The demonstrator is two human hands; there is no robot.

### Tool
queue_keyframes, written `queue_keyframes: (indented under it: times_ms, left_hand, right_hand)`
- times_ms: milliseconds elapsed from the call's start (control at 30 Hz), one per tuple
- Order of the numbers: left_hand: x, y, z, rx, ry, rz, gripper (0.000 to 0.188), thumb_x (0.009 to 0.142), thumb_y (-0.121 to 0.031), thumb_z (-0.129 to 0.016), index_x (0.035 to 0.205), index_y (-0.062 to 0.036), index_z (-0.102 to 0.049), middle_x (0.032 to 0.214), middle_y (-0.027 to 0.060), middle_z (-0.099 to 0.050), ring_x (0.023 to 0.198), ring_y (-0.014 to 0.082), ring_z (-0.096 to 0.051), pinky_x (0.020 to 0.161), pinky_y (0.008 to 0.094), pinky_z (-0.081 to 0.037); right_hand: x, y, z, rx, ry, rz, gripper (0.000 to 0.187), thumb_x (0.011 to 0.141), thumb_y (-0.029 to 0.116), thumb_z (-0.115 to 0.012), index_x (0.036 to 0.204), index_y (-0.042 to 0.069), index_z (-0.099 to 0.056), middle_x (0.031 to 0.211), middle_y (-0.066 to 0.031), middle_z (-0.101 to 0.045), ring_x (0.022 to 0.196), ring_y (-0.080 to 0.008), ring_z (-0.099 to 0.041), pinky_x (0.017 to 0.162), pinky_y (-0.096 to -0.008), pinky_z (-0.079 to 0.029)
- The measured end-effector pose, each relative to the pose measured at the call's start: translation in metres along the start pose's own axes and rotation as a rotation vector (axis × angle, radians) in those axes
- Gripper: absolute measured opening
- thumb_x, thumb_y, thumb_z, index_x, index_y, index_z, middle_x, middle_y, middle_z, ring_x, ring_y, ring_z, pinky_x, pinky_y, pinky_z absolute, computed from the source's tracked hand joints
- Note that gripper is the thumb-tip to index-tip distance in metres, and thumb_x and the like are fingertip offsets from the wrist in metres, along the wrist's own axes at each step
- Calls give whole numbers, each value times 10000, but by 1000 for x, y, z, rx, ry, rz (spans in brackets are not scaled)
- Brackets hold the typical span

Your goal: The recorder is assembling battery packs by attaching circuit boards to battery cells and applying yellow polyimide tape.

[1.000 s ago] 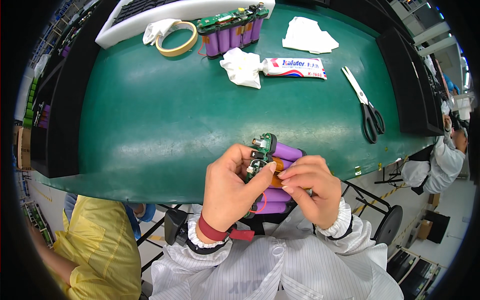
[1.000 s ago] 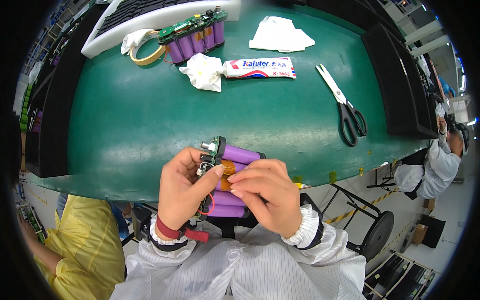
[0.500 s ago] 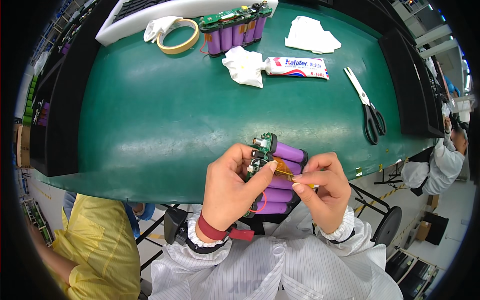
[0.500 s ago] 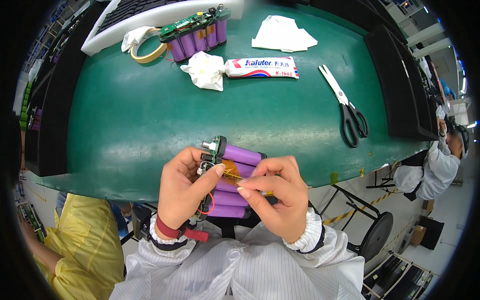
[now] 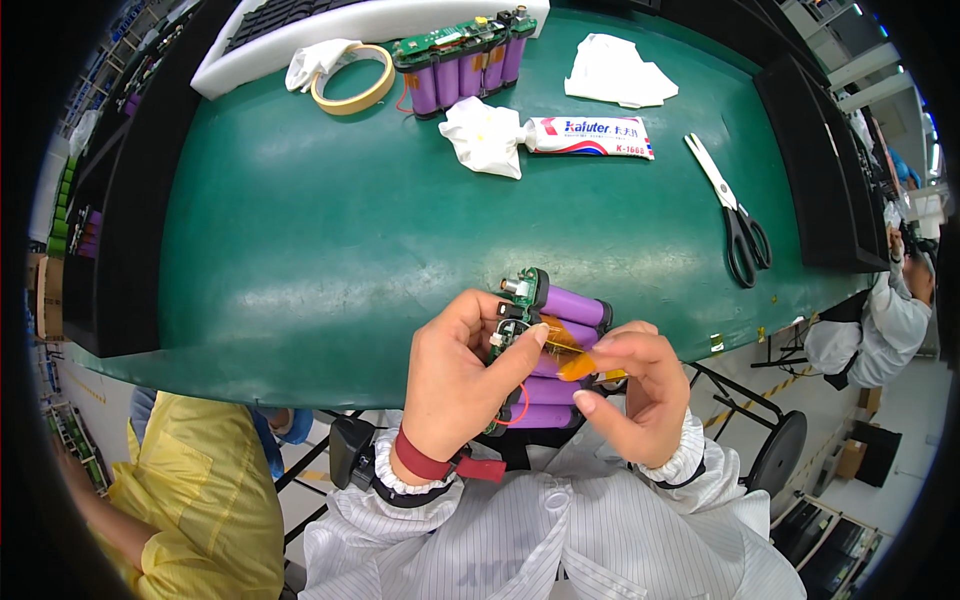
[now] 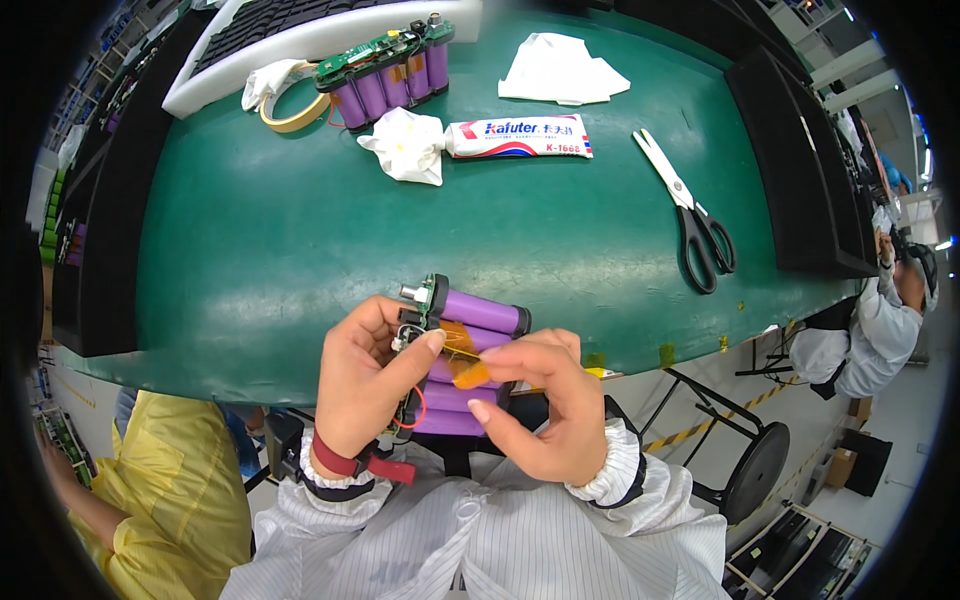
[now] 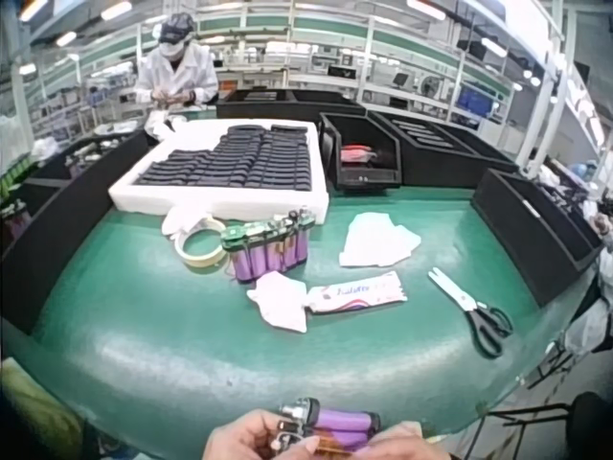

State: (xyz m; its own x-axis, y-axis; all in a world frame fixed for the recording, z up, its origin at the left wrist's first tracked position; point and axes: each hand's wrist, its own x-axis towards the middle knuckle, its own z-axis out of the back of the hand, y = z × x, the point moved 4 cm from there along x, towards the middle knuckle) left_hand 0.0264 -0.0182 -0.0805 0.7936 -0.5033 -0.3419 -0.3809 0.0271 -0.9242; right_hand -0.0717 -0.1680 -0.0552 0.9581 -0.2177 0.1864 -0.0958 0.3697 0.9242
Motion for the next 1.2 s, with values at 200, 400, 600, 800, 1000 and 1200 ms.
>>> queue_keyframes:
  times_ms: [200, 400, 600, 800, 1000, 1200]
  left_hand:
    - [0, 1, 0, -12, 2, 12, 130, 880, -22, -674, 968, 13, -583, 896, 27, -652, 808, 57, -581, 712, 211, -471]
    - [1, 2, -1, -33, -24, -43, 151, 881, -60, -696, 951, 17, -586, 805, 6, -641, 631, 1, -525, 506, 182, -425]
    - [1, 2, -1, -33, -26, -46, 152, 882, -61, -695, 944, 18, -582, 791, 3, -633, 629, 6, -529, 504, 186, -425]
    - [1, 1, 0, -29, -24, -24, 152, 879, -60, -696, 942, 17, -582, 786, -2, -631, 638, 4, -525, 517, 184, -425]
    - [1, 1, -1, -29, -25, -42, 147, 875, -53, -697, 940, 14, -584, 783, -13, -623, 649, -2, -512, 529, 181, -412]
    - [0, -2, -1, -33, 0, 15, 126, 876, -35, -684, 933, -8, -574, 852, -4, -627, 714, 23, -534, 597, 181, -428]
  right_hand:
    - [-7, -8, -2, 46, -97, -31, 279, 750, -54, -703, 975, 75, -598, 876, -12, -730, 841, -169, -555, 826, -309, -397]
    - [-2, -4, 1, -109, -113, 59, 242, 726, -74, -733, 788, 104, -581, 910, 1, -736, 825, -190, -514, 786, -311, -414]
    - [4, 0, -7, -218, -177, 95, 298, 699, -54, -784, 755, 122, -551, 969, 18, -727, 841, -204, -533, 782, -329, -409]
    - [8, 6, -10, -497, -123, 360, 311, 692, -40, -797, 818, 105, -552, 940, -5, -714, 833, -204, -613, 741, -350, -415]
    - [8, 5, -13, -443, -163, 419, 295, 716, -55, -785, 844, 63, -546, 932, -76, -707, 762, -218, -665, 635, -343, -459]
    - [5, 2, -15, -390, -210, 385, 279, 736, -42, -787, 836, 58, -547, 944, -91, -699, 746, -210, -664, 646, -328, -482]
